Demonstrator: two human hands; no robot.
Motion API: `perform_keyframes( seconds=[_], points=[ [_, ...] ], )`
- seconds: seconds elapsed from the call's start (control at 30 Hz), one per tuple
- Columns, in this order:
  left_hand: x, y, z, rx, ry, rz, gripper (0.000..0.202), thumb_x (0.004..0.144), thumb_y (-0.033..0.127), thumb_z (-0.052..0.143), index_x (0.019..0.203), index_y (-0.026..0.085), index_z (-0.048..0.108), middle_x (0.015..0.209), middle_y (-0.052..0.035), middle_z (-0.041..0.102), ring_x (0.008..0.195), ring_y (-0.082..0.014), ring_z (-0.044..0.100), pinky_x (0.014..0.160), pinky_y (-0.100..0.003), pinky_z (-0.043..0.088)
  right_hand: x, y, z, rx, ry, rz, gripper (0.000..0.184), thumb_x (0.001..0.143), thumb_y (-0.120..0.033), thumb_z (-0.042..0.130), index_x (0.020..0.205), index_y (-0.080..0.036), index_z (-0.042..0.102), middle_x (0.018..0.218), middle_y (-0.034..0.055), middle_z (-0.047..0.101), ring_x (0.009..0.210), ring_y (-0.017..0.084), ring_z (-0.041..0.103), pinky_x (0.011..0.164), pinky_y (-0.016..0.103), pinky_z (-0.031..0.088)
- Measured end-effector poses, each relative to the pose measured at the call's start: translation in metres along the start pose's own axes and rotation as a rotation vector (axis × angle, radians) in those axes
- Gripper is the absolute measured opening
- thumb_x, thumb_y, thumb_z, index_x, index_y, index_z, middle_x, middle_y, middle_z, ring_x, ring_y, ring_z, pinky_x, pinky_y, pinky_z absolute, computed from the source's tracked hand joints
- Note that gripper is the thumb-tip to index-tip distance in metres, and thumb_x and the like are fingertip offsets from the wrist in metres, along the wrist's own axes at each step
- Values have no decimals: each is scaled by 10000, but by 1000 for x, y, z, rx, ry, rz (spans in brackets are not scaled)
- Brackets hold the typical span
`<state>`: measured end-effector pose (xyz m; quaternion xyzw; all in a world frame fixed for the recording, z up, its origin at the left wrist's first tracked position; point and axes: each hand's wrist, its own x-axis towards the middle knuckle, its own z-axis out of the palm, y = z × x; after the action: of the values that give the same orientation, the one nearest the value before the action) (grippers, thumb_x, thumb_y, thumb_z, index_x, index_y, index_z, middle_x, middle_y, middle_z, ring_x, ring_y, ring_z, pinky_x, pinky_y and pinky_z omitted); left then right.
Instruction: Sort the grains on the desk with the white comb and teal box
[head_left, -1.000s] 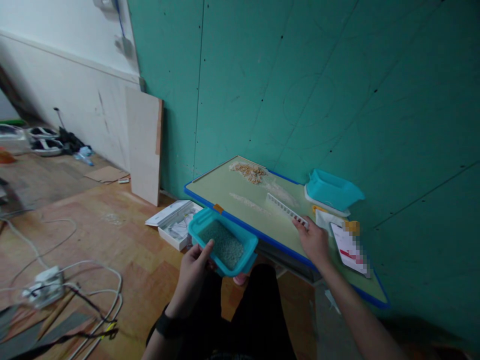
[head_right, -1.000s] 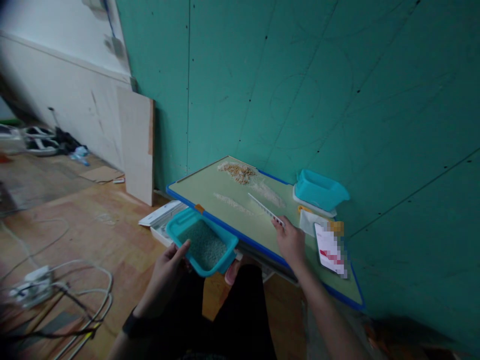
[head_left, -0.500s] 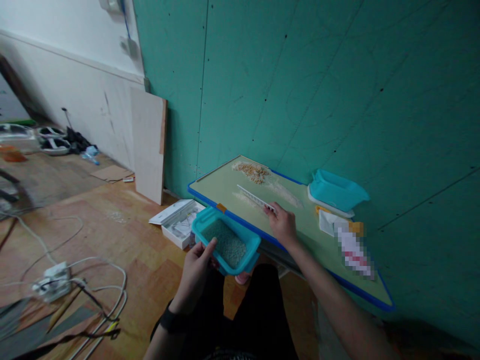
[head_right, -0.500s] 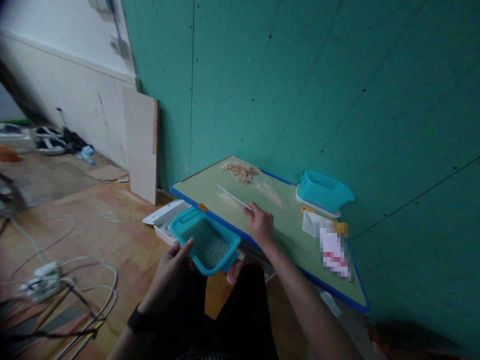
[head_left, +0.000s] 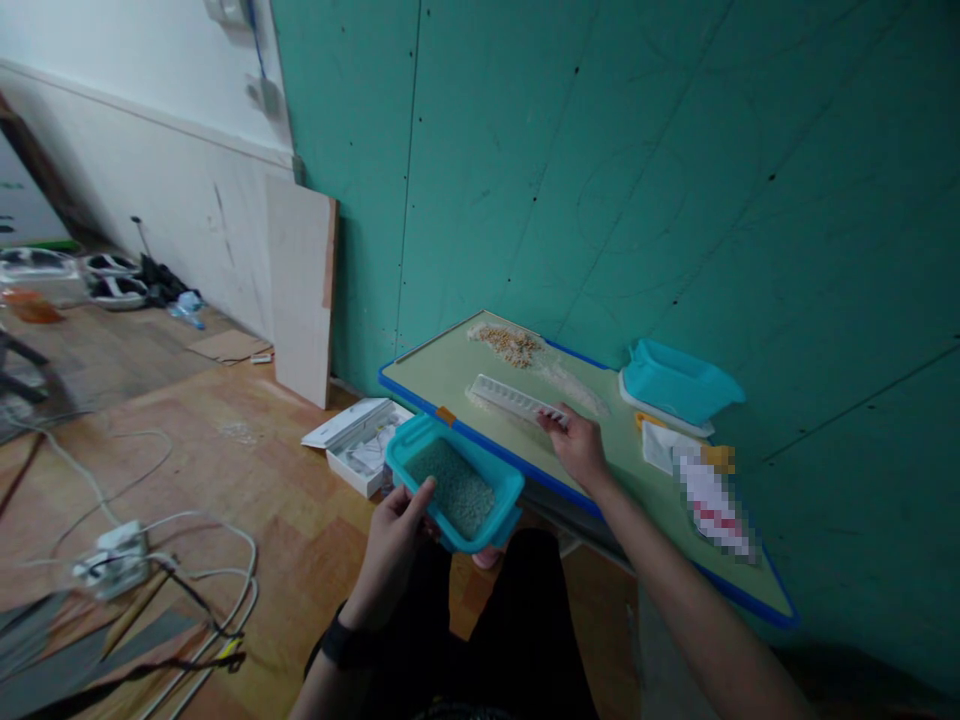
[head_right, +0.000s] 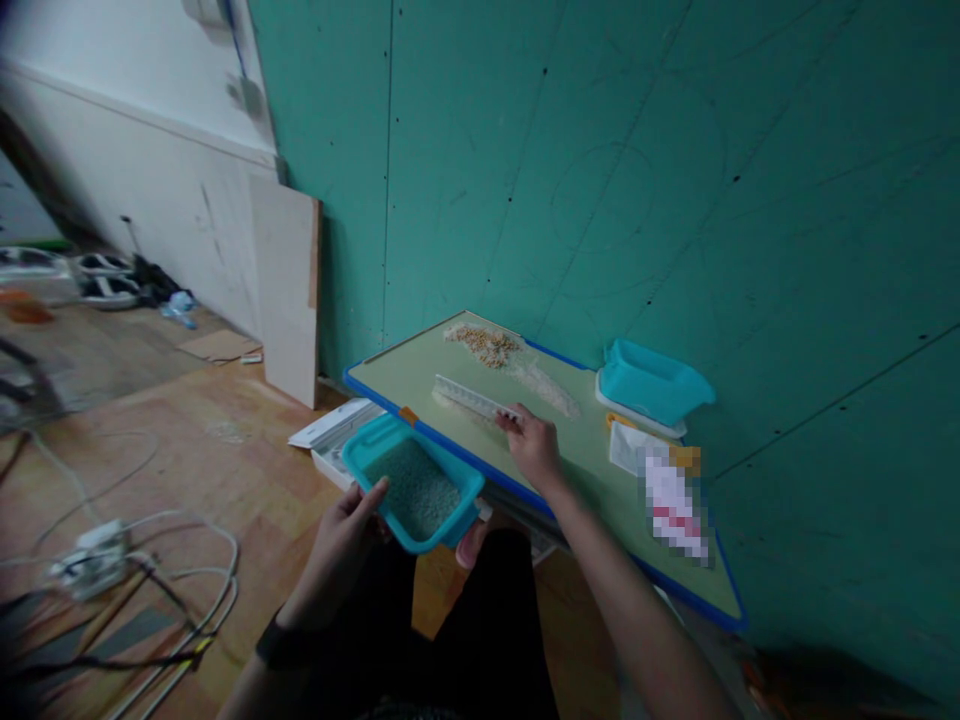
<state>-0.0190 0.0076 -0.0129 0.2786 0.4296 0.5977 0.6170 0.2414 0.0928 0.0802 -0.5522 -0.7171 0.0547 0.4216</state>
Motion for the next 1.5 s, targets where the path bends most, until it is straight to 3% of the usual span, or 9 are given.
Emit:
perform_keyframes(
  seconds=[0.13,0.33,0.53,0.7,0.87,1.03,1.13,1.27,1.5],
  points=[
    [0,-2,-2,-1,-4,-4,518,680,610,871,671,185,576,505,37,571,438,-94,506,453,-210,405,17,11,1,-2,81,44,391,896,-598,573,833,-234,702,791,103,776,753,275,727,657,318,515],
    [1,-4,-3,-11,2,-3,527,665,618,878,680,193,567,502,49,563,430,-98,505,446,-214,417,41,19,19,-11,24,7,303,888,-504,599,831,-228,708,767,79,762,696,240,701,644,302,487],
    [2,-2,-1,-4,14,-5,547,622,628,892,641,194,560,482,47,562,422,-99,508,441,-215,425,32,4,22,63,-97,-63,370,906,-559,592,839,-223,732,739,58,751,685,226,700,626,285,467],
    [3,-3,-2,-9,6,-6,533,650,623,882,650,192,568,471,43,564,412,-102,514,435,-217,429,27,-4,17,121,-124,-31,407,890,-597,608,852,-218,752,774,69,776,696,244,716,648,310,505],
    [3,-4,-2,-26,23,-4,551,616,627,898,629,194,556,456,41,565,396,-105,515,420,-219,437,20,10,-15,148,60,52,428,840,-609,654,864,-197,766,864,95,802,832,298,751,764,383,570],
    [-1,-3,-4,-19,47,-28,572,561,654,904,630,192,573,448,35,571,388,-112,514,408,-224,432,-19,48,-73,-41,296,204,426,784,-604,724,854,-187,772,888,128,804,896,345,751,839,456,573],
    [-4,0,-4,-25,41,-17,548,584,636,899,672,189,595,467,39,580,403,-109,520,418,-216,424,-40,71,-91,58,377,281,448,743,-576,787,941,-175,770,969,126,806,958,339,747,905,487,567],
    [-12,0,1,-28,21,-19,517,632,607,889,707,183,603,480,52,566,403,-95,496,417,-208,414,-52,83,-92,342,421,389,527,664,-510,879,1049,-174,751,1048,106,798,969,311,745,887,472,587],
    [-17,-5,14,-43,-7,-20,530,658,624,878,684,190,575,476,49,561,412,-97,515,432,-206,434,-47,67,-77,562,336,553,534,566,-447,943,996,-192,753,956,79,795,929,313,740,827,445,604]
  ],
)
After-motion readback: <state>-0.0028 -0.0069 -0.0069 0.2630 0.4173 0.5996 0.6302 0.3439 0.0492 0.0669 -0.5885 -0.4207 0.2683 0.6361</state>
